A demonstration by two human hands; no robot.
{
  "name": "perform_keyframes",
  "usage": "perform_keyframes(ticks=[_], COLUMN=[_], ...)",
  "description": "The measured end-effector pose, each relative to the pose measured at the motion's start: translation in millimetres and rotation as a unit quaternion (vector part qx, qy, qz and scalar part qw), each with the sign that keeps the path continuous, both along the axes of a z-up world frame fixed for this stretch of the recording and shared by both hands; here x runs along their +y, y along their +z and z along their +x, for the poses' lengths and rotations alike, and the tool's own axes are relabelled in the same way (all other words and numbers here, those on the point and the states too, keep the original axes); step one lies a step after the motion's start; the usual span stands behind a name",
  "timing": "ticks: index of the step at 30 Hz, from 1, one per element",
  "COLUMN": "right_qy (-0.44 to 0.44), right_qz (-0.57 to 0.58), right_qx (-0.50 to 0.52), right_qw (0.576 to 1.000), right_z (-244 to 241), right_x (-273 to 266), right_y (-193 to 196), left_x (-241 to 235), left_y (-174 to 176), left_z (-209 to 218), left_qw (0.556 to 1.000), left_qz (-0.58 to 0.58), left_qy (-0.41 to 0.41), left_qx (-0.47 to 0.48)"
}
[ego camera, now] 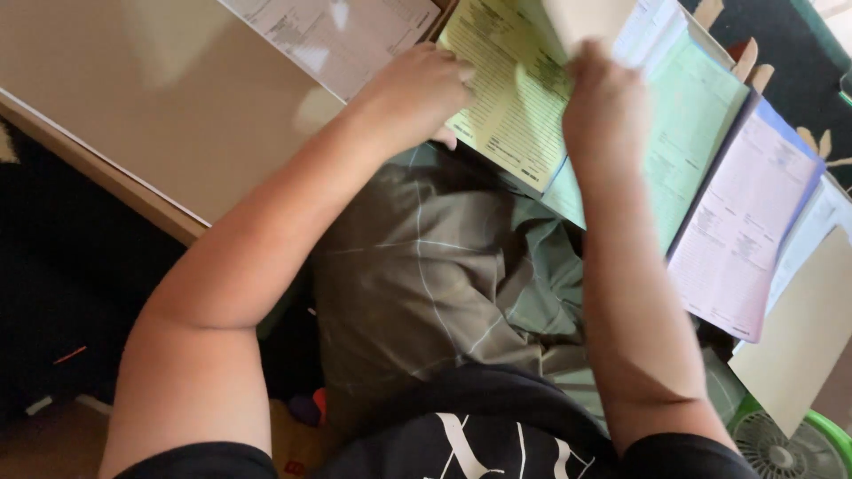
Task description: Sorting through stacks of colored paper documents and placing them into a cardboard box.
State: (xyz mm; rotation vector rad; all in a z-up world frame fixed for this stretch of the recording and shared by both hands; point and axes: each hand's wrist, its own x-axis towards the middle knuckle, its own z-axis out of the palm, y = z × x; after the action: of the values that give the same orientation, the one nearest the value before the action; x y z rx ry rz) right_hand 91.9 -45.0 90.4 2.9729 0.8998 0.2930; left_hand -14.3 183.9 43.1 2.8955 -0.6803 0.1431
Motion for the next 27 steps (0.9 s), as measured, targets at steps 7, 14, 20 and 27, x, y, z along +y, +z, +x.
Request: perform_keyframes(ticks=[7, 14, 20, 27], right_qy=[0.076, 0.147, 0.161, 0.181], right_qz=[0.039, 0.114, 0.124, 0.152], right_qx=[0.075, 0.073, 0.153, 0.154], right_qw=[0.994, 0.98, 0.967, 0.96], right_z=[-57.0, -68.7, -73.2, -71.7], right_x=[3.8, 6.9, 8.2, 5.3], right_y=[-35.3, -31.9, -9.5, -11.6], left_x=[7.1, 12.4, 15.7, 19.4], left_y=[-3.1, -3.9, -20.3, -26.5], left_z=[-10.0, -10.3, -6.2, -7.0], left_qw=[0.989, 0.993, 0.995, 0.995], left_qz=[0.028, 0.057, -0.018, -0.047], left_qy=[0.013, 0.019, 0.036, 0.024], left_qx=[-0.147, -0.105, -0.087, -0.089])
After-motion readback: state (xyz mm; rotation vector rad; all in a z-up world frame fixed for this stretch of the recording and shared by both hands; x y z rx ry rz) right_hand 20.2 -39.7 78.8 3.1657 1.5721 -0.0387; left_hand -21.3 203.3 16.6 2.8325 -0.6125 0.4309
